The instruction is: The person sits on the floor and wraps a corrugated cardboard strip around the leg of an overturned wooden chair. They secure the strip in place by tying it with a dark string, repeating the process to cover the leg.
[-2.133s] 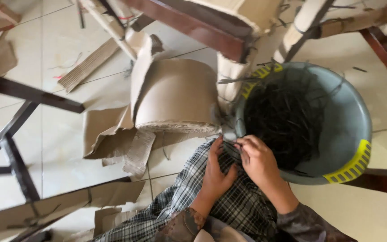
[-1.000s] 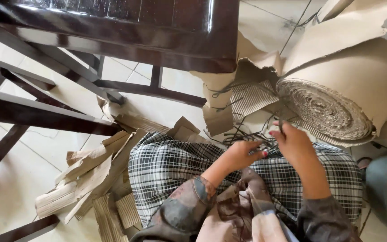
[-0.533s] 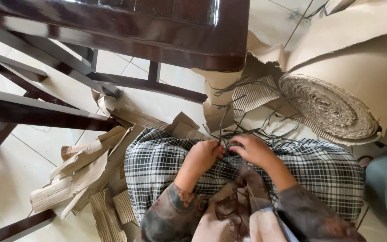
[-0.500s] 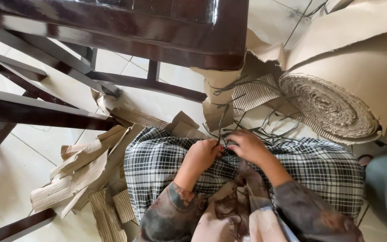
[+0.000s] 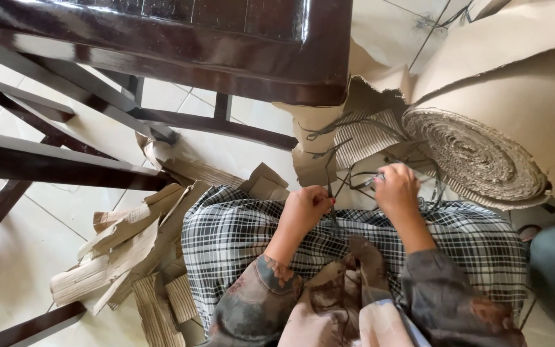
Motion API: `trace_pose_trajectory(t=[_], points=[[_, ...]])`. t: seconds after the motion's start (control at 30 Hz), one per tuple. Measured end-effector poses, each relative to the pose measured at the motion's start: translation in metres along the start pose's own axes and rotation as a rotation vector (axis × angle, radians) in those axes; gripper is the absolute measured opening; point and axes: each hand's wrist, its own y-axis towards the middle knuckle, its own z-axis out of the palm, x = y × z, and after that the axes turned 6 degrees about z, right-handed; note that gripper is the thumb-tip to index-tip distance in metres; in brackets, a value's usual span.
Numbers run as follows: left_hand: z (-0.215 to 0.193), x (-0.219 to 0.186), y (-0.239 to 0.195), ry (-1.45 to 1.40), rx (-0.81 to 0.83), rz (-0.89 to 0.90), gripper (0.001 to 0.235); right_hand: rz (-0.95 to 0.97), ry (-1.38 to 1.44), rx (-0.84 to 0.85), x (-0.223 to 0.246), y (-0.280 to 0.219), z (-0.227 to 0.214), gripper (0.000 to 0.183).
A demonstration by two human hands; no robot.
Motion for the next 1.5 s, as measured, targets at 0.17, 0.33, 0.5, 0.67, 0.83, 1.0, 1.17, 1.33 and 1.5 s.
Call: trace_pose_trajectory(t=[0.17,0.33,0.5,0.67,0.83,1.0,1.17,1.33,1.5], points=[[0.018,0.018,0.016,-0.046,-0.078,-0.034,0.018,0.130,0.810,0.451,0.093,-0.057,-0.079,0.034],[0.011,0.000,0.015,-0.207,-0.172,-0.095,0.026,0.360,1.110,0.549,0.085,-0.063,-0.076,0.024],[0.011,-0.012,0.015,-0.289,-0.166,-0.208,0.034,0.194,0.614,0.602,0.075,-0.041,-0.146,0.028],[0.009,-0.017,0.019,-0.453,-0.140,-0.215,0.033,0.191,0.664,0.459,0.047,-0.036,-0.161,0.024],[0.017,0.012,0.020,-0.202,-0.138,-0.187,0.037,0.051,0.625,0.042,0.009,-0.029,-0.141,0.013],[0.027,0.014,0.019,0.130,0.059,-0.278,0.044,-0.026,0.538,-0.104,0.025,-0.017,-0.180,0.017],[0.027,0.029,0.013,0.287,0.109,-0.310,0.044,-0.028,0.520,-0.214,0.030,0.003,-0.168,0.014],[-0.025,0.008,0.001,0.440,0.208,-0.393,0.059,0.158,0.477,-0.166,0.020,0.025,-0.161,0.015],[-0.077,0.000,0.004,0.336,0.123,-0.398,0.039,0.248,0.429,-0.076,0.027,0.048,-0.121,0.015]])
